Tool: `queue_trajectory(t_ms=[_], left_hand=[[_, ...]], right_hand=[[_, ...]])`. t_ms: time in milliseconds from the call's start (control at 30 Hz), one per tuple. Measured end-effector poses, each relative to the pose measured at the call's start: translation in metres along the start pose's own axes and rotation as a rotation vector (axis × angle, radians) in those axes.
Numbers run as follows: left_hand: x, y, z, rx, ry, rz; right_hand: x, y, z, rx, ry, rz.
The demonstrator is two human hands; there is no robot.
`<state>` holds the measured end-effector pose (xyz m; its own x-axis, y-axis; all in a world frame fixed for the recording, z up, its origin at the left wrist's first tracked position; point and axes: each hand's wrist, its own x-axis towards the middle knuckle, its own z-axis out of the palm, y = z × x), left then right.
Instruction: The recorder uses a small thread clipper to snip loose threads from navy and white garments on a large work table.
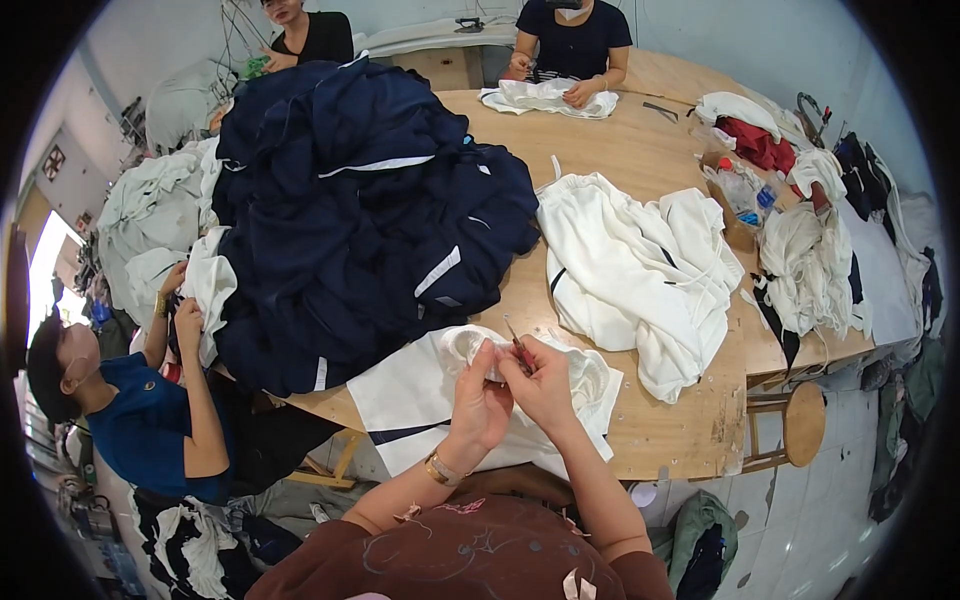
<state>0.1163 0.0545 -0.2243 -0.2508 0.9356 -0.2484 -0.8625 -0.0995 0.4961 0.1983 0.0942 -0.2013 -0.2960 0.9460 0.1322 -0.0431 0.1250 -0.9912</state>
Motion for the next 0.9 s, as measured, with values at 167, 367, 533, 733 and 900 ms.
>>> queue_trajectory(t_ms=[167, 367, 533, 733, 900], left_hand=[[0.003, 0.001, 0.000, -0.010, 0.012, -0.028], [0.001, -0.006, -0.002, 0.007, 0.008, 0.053], [-0.001, -0.008, -0.004, 0.007, 0.037, 0.111], [0.000, -0.003, 0.001, -0.054, 0.017, 0.030], [0.000, -0.001, 0.003, -0.042, -0.003, 0.028]], right_hand=[[0.001, 0.003, -0.002, -0.028, -0.033, -0.004], [0.002, -0.003, 0.000, -0.212, 0.054, -0.051], [0.001, 0.001, -0.003, -0.186, 0.001, -0.019], [0.003, 0.011, -0.002, -0.143, 0.012, -0.055], [0.003, 0.008, -0.002, -0.154, 0.010, -0.059]])
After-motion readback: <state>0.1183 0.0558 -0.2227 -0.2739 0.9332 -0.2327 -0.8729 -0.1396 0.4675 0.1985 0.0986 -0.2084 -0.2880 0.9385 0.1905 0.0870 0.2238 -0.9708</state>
